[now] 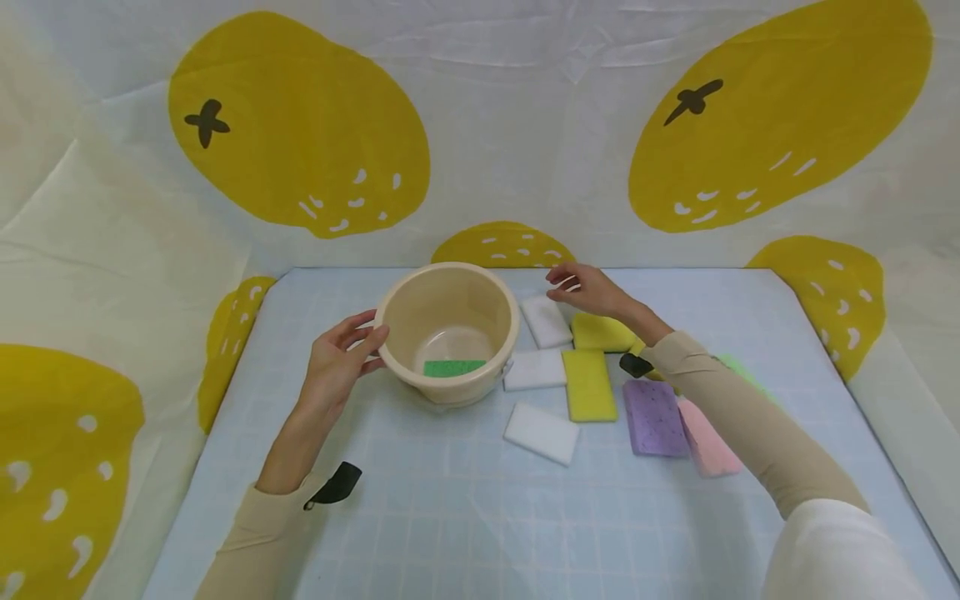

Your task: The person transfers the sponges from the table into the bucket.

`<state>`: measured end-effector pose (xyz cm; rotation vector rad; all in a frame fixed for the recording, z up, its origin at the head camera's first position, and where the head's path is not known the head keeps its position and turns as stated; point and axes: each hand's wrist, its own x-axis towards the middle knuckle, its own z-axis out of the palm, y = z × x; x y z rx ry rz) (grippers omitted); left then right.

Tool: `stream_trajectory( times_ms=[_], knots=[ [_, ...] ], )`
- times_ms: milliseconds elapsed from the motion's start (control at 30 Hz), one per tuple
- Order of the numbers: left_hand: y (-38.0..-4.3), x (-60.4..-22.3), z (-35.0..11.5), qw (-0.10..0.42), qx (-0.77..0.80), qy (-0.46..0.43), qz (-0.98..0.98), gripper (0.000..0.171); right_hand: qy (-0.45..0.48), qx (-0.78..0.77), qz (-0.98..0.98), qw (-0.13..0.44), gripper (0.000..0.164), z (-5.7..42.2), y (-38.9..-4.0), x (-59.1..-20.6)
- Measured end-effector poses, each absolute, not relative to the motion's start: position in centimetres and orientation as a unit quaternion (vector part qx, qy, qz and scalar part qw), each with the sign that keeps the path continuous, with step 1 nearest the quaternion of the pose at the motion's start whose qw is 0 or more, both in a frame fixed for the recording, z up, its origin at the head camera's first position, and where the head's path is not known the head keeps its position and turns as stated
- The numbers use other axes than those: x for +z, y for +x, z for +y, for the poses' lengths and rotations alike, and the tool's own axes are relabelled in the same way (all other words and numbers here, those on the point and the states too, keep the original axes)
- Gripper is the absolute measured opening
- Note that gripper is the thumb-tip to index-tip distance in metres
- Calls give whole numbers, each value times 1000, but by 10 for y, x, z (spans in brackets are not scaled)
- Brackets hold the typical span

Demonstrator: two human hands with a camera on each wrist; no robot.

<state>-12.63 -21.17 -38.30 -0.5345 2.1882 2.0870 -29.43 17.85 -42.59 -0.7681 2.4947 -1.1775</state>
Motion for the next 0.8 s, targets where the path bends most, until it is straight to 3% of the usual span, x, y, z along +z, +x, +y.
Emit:
stream_trajectory(
  times_ms=[800],
  knots=[
    [-128,-387,-213,35,687,-174,705,56,-220,-366,867,258,57,177,-301,-450]
  ],
)
